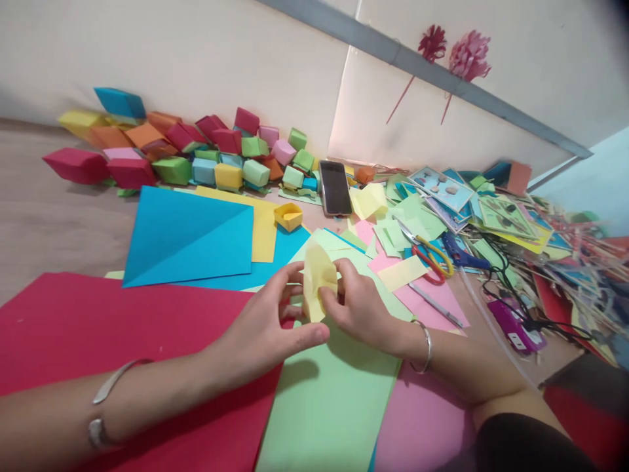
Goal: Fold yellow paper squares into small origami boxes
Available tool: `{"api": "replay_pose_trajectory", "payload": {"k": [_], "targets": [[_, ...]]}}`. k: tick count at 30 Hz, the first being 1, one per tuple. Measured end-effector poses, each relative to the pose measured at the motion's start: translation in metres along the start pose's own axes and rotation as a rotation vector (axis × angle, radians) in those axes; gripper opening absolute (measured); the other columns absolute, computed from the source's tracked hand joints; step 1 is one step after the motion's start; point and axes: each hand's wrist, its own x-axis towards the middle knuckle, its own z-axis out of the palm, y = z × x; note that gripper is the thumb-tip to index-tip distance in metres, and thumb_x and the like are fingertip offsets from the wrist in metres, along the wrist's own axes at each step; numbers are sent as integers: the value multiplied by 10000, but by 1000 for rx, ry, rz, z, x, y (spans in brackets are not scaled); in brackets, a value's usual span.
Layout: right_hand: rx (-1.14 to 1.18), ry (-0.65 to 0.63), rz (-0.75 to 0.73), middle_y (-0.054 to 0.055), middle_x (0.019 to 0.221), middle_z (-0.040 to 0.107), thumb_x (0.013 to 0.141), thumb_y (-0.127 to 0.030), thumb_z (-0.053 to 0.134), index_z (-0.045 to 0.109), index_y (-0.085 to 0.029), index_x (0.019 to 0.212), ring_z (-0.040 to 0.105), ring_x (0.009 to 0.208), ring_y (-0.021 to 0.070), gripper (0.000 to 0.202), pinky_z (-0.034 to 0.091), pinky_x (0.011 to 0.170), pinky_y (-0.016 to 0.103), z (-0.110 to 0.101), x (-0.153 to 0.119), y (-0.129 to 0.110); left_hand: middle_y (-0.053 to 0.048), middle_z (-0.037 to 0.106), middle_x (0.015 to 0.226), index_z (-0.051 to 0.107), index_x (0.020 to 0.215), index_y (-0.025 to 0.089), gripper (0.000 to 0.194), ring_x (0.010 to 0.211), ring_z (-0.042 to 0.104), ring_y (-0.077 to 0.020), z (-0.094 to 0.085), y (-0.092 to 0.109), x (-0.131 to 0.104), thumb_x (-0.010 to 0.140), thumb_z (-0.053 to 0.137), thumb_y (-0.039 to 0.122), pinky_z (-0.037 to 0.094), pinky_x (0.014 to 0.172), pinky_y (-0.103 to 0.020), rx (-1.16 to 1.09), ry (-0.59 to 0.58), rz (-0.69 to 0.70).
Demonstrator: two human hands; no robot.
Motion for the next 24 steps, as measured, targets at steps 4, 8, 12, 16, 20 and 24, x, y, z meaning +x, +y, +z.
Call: {"api": "replay_pose_trajectory", "payload": {"k": [4,8,12,16,20,24], "targets": [[37,-45,-54,-93,523,476,843,-238,452,368,-218,934,437,438,109,125,278,485,222,5,-3,0,-75,640,1120,457,1269,214,561,969,635,-250,6,6,1,757,679,279,522,779,-318,122,49,83],[-34,81,-166,-54,614,507,837,-265,493,376,-224,867,453,519,111,128,314,513,223,8,-4,3,-16,653,897,557,1045,210,305,840,611,-224,3,9,5,752,617,269,488,700,-285,293,214,121],[-108,201,-341,-9,686,518,806,-172,472,416,-212,804,447,592,126,69,356,563,248,11,-5,5,-1,637,788,580,922,206,211,714,573,-200,0,6,10,784,612,363,443,621,-278,385,254,152],[-114,213,-417,3,697,533,803,-125,453,487,-197,813,474,635,139,80,384,615,269,11,-5,6,7,627,722,586,833,214,171,641,552,-187,-2,7,14,765,620,368,400,572,-267,411,305,205],[-107,196,-428,3,682,551,853,-156,476,546,-188,807,488,627,131,90,393,612,263,10,-2,8,14,608,676,581,737,221,155,637,523,-181,-4,10,16,759,625,369,379,578,-261,481,359,261],[-155,170,-493,34,707,605,894,-193,505,608,-174,773,542,658,142,160,409,619,273,11,-1,11,2,637,742,610,766,221,161,702,546,-187,-6,9,14,796,614,379,407,632,-258,507,339,312]]}}
